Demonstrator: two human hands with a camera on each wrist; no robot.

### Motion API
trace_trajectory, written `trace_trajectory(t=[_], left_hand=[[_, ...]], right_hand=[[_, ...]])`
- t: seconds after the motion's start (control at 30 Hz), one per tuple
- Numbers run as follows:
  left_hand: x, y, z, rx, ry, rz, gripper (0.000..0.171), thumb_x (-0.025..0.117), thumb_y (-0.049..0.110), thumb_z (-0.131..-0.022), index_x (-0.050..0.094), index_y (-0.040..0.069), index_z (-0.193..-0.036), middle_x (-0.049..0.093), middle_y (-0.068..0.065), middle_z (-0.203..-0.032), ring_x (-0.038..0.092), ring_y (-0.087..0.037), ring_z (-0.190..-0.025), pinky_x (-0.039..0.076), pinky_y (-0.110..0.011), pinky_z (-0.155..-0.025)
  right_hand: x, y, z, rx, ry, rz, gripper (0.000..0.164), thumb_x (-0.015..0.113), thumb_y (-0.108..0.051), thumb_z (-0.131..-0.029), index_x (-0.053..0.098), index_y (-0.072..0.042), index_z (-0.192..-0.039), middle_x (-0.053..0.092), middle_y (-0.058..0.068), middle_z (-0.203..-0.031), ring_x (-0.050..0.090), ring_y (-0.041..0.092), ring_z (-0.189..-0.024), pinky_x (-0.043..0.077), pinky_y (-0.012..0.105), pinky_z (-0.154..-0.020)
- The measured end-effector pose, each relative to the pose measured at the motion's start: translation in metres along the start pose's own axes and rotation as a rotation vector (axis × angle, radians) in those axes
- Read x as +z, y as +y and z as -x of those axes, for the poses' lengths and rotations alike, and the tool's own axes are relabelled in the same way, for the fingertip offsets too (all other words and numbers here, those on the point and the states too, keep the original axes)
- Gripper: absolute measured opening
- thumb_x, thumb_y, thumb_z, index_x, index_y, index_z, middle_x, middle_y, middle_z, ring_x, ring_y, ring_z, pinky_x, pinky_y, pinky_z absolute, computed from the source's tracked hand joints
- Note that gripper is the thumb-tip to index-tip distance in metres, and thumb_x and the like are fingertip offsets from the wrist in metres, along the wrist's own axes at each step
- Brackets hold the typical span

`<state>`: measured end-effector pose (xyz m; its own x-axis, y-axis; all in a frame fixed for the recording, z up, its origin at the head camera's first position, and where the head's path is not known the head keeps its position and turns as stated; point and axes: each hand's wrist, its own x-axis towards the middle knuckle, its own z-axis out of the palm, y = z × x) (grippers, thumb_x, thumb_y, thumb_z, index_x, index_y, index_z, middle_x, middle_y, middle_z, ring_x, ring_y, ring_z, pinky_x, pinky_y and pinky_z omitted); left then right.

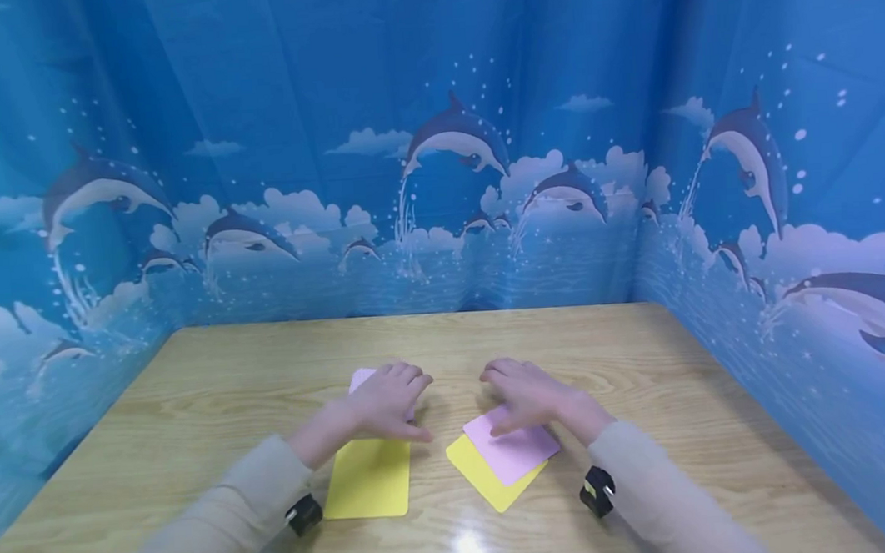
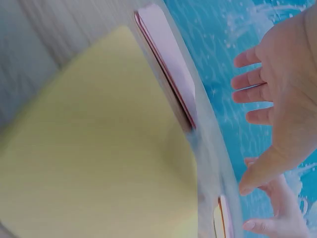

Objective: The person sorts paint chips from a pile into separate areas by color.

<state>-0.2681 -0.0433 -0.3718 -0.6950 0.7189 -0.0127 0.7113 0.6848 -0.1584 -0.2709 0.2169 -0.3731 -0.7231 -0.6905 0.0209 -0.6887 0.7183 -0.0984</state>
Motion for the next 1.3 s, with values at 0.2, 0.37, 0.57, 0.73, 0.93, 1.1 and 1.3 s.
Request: trace_trajectory(t=[0.2, 0.37, 0.57, 0.73, 0.93, 1.1, 1.3], left_hand=[[0.001, 0.016, -0.008, 0.046, -0.018, -0.03, 0.087, 0.052, 0.071, -0.077, 0.042, 0.007, -0.136, 0.049, -0.009, -0.126, 0.044, -0.022, -0.116, 0.037, -0.037, -0.096], [0.005, 0.028, -0.013, 0.067, -0.017, -0.035, 0.085, 0.05, 0.07, -0.078, 0.042, 0.008, -0.135, 0.05, -0.007, -0.125, 0.045, -0.021, -0.114, 0.038, -0.034, -0.093], [0.007, 0.042, -0.016, 0.087, -0.012, -0.045, 0.081, 0.049, 0.071, -0.078, 0.045, 0.01, -0.13, 0.052, -0.004, -0.119, 0.047, -0.018, -0.109, 0.039, -0.033, -0.091], [0.006, 0.053, -0.021, 0.1, -0.037, -0.029, 0.078, 0.048, 0.072, -0.078, 0.047, 0.012, -0.128, 0.052, -0.001, -0.117, 0.046, -0.015, -0.108, 0.039, -0.031, -0.091], [0.007, 0.063, -0.028, 0.12, -0.053, -0.006, 0.076, 0.049, 0.071, -0.079, 0.048, 0.013, -0.128, 0.052, 0.0, -0.115, 0.046, -0.015, -0.107, 0.038, -0.03, -0.091], [0.009, 0.067, -0.031, 0.135, -0.07, 0.019, 0.074, 0.049, 0.071, -0.079, 0.049, 0.014, -0.127, 0.052, 0.001, -0.115, 0.046, -0.014, -0.107, 0.037, -0.031, -0.093], [0.01, 0.07, -0.03, 0.132, -0.083, 0.003, 0.073, 0.047, 0.072, -0.079, 0.05, 0.015, -0.125, 0.052, 0.001, -0.115, 0.046, -0.015, -0.108, 0.037, -0.032, -0.095]], right_hand=[[0.002, 0.008, 0.019, -0.014, 0.007, 0.026, 0.081, 0.077, -0.047, -0.067, 0.05, 0.002, -0.125, 0.048, 0.017, -0.127, 0.045, 0.033, -0.118, 0.038, 0.051, -0.094], [0.003, 0.012, 0.034, -0.018, 0.003, 0.013, 0.081, 0.077, -0.047, -0.066, 0.05, 0.002, -0.125, 0.048, 0.018, -0.127, 0.045, 0.035, -0.117, 0.038, 0.054, -0.093], [0.007, 0.015, 0.047, -0.035, -0.012, 0.049, 0.09, 0.073, -0.059, -0.065, 0.049, 0.001, -0.127, 0.047, 0.018, -0.13, 0.045, 0.036, -0.118, 0.038, 0.055, -0.092], [0.011, 0.015, 0.052, -0.069, -0.032, 0.058, 0.094, 0.068, -0.066, -0.065, 0.048, 0.001, -0.128, 0.047, 0.018, -0.13, 0.045, 0.036, -0.117, 0.04, 0.055, -0.09], [0.014, 0.012, 0.049, -0.108, -0.053, 0.047, 0.094, 0.068, -0.065, -0.066, 0.047, 0.0, -0.13, 0.046, 0.015, -0.132, 0.044, 0.033, -0.119, 0.039, 0.052, -0.093], [0.015, 0.008, 0.045, -0.073, -0.113, 0.006, 0.095, 0.071, -0.062, -0.065, 0.044, -0.003, -0.134, 0.043, 0.012, -0.137, 0.04, 0.031, -0.124, 0.035, 0.05, -0.098], [0.014, 0.007, 0.043, -0.038, -0.139, -0.011, 0.097, 0.071, -0.062, -0.063, 0.044, -0.002, -0.134, 0.043, 0.014, -0.136, 0.041, 0.032, -0.123, 0.035, 0.051, -0.098]])
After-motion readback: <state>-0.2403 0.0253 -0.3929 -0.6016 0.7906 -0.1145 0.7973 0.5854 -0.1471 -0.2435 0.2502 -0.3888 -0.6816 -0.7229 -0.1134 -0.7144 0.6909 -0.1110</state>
